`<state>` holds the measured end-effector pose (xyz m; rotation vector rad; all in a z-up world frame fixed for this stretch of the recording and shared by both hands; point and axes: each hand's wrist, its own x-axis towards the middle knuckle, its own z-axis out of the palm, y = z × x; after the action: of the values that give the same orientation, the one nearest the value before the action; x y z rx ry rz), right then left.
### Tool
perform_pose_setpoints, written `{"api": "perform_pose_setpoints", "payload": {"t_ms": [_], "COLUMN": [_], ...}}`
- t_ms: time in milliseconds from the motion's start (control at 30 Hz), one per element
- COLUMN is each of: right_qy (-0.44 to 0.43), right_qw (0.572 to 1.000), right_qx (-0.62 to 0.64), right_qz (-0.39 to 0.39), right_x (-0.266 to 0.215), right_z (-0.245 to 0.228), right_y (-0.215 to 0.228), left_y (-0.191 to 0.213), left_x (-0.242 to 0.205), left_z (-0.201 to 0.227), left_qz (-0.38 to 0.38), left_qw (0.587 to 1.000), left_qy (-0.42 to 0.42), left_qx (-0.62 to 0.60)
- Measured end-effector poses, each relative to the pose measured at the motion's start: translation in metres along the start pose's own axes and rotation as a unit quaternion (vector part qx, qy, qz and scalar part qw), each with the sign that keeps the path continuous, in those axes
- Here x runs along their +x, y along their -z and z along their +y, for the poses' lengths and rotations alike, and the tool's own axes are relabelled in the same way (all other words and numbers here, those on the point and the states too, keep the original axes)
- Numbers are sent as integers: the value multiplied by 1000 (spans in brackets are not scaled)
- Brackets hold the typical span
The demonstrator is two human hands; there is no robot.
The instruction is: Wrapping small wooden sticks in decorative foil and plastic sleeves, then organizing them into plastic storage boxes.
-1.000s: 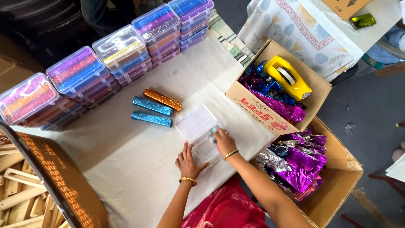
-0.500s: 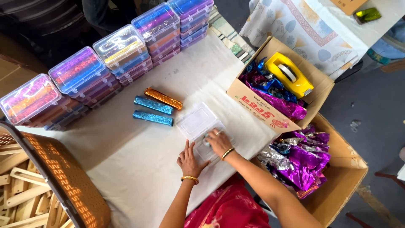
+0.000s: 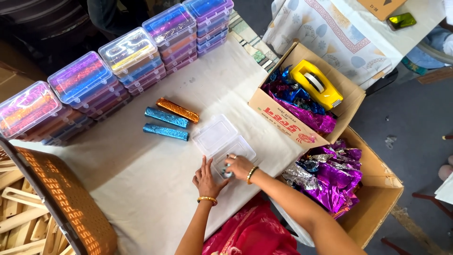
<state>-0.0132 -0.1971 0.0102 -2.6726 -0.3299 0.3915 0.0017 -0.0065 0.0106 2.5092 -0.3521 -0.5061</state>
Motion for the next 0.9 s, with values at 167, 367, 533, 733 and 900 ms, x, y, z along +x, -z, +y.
{"api": "perform_pose_setpoints", "payload": {"t_ms": [167, 367, 533, 733, 900], "right_qy": [-79, 117, 43, -115, -170], "right_qw": [977, 958, 979, 979, 983], "right_qx": [-195, -123, -54, -115, -70], "right_qz": [18, 232, 190, 122, 4], "right_x": [5, 26, 18, 6, 6], "right_z": [4, 2, 33, 20, -19], "right_y": [42, -45, -11, -4, -22], "left_y": [4, -2, 2, 2, -8], "left_x": [-2, -1, -5, 0, 2], "left_z": [4, 2, 6, 7, 1], "left_qz": [-6, 1, -5, 1, -4], "left_qw": [1000, 1000, 999, 999, 999], "left_qy": [4, 3, 7, 6, 12], "left_qx": [3, 8, 32, 39, 32]}}
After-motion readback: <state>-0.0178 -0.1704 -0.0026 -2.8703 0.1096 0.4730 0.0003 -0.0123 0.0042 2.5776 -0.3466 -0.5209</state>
